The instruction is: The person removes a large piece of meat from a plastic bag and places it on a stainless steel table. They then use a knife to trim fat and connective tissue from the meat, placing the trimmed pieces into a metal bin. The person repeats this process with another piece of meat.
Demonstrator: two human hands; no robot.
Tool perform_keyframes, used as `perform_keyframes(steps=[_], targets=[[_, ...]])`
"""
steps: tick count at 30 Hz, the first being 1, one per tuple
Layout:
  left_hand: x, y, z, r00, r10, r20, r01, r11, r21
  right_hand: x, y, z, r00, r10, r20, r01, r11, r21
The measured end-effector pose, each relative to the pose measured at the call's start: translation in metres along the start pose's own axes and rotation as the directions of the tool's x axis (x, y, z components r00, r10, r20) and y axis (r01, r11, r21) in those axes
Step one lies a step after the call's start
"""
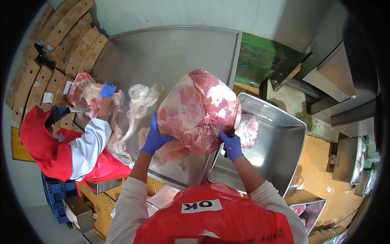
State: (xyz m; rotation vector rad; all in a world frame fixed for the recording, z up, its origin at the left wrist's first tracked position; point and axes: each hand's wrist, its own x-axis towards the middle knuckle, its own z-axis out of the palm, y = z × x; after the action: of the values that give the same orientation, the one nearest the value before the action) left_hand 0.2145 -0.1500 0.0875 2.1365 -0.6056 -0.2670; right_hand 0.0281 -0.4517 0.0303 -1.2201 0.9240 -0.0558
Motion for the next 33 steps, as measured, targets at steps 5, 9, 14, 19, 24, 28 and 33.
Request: perform_keyframes(steps=[5, 9, 14, 19, 24, 28, 33], targets=[[-0.003, -0.006, 0.021, 0.997, -0.02, -0.069, 0.017, 0.999, -0.044, 0.025, -0.02, -0.006, 0.998, 0.033, 0.055, -0.031, 0.999, -0.032], [0.001, 0.004, 0.056, 0.967, -0.017, -0.254, 0.019, 1.0, 0.004, 0.098, -0.048, -0.007, 0.985, -0.137, 0.109, 0.147, 0.985, -0.091], [0.051, 0.062, 0.124, 0.851, -0.089, -0.517, 0.129, 0.991, 0.042, 0.212, -0.101, -0.002, 0.883, -0.469, -0.005, 0.431, 0.816, -0.386], [0.08, 0.013, 0.115, 0.922, -0.138, -0.361, 0.216, 0.959, 0.185, 0.193, -0.127, 0.01, 0.875, -0.483, -0.012, 0.435, 0.798, -0.416], [0.031, 0.003, 0.132, 0.98, -0.19, 0.059, 0.066, 0.591, 0.804, 0.14, -0.045, -0.031, 0.899, -0.435, -0.051, 0.407, 0.872, -0.271], [0.024, -0.007, 0.14, 0.962, -0.245, 0.119, 0.139, 0.818, 0.558, 0.087, 0.018, -0.064, 0.977, -0.211, -0.032, 0.206, 0.971, -0.119], [0.005, -0.028, 0.148, 0.995, -0.1, 0.001, 0.099, 0.982, 0.159, 0.043, 0.051, -0.078, 0.992, -0.13, -0.003, 0.127, 0.973, -0.194]])
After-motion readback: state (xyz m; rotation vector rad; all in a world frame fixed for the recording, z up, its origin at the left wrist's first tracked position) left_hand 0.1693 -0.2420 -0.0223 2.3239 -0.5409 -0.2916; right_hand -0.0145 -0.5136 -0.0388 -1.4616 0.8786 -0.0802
